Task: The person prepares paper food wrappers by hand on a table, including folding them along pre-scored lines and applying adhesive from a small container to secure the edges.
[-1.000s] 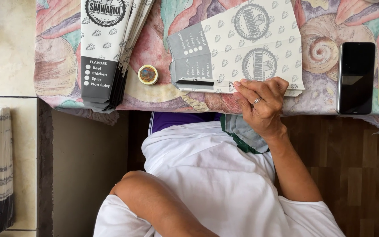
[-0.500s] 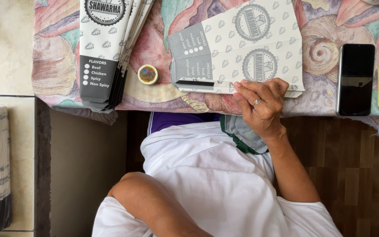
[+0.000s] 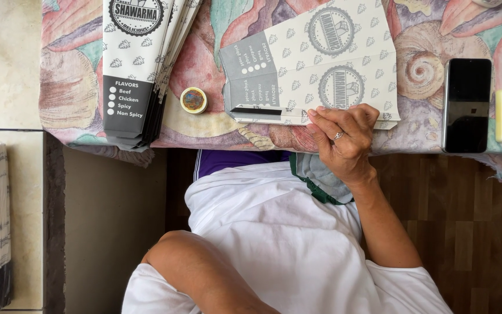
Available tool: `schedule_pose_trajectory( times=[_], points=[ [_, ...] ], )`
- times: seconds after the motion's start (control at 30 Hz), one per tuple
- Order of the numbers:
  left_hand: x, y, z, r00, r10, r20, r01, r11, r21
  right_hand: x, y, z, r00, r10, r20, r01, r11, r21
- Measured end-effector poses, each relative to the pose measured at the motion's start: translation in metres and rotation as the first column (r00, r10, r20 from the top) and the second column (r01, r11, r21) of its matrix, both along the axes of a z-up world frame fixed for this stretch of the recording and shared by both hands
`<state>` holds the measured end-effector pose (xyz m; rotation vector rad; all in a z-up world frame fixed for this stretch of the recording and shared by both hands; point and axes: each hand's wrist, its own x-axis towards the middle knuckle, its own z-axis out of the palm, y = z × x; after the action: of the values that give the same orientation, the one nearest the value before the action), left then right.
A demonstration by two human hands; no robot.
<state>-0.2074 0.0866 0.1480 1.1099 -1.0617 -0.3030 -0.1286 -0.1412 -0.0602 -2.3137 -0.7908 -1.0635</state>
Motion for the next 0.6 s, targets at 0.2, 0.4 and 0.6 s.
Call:
schedule_pose_trajectory(
  times=[0.2, 0.4, 0.6],
  points=[
    [0.011, 0.009, -0.022, 1.0, -0.011, -0.003, 0.011, 1.0, 0.012, 0.0, -0.001, -0.001, 1.0, -0.003, -0.001, 0.003, 1.0, -0.01],
    [0.019, 0.009, -0.048, 1.0, -0.019, -0.008, 0.019, 0.999, 0.026, -0.006, 0.002, 0.005, 0.997, -0.052, -0.058, 0.048, 0.996, -0.08],
    [0.078, 0.013, -0.147, 0.354, 0.526, 0.773, -0.871, 0.486, 0.069, -0.006, 0.001, 0.004, 0.996, -0.057, -0.064, 0.054, 0.997, -0.048]
  ],
)
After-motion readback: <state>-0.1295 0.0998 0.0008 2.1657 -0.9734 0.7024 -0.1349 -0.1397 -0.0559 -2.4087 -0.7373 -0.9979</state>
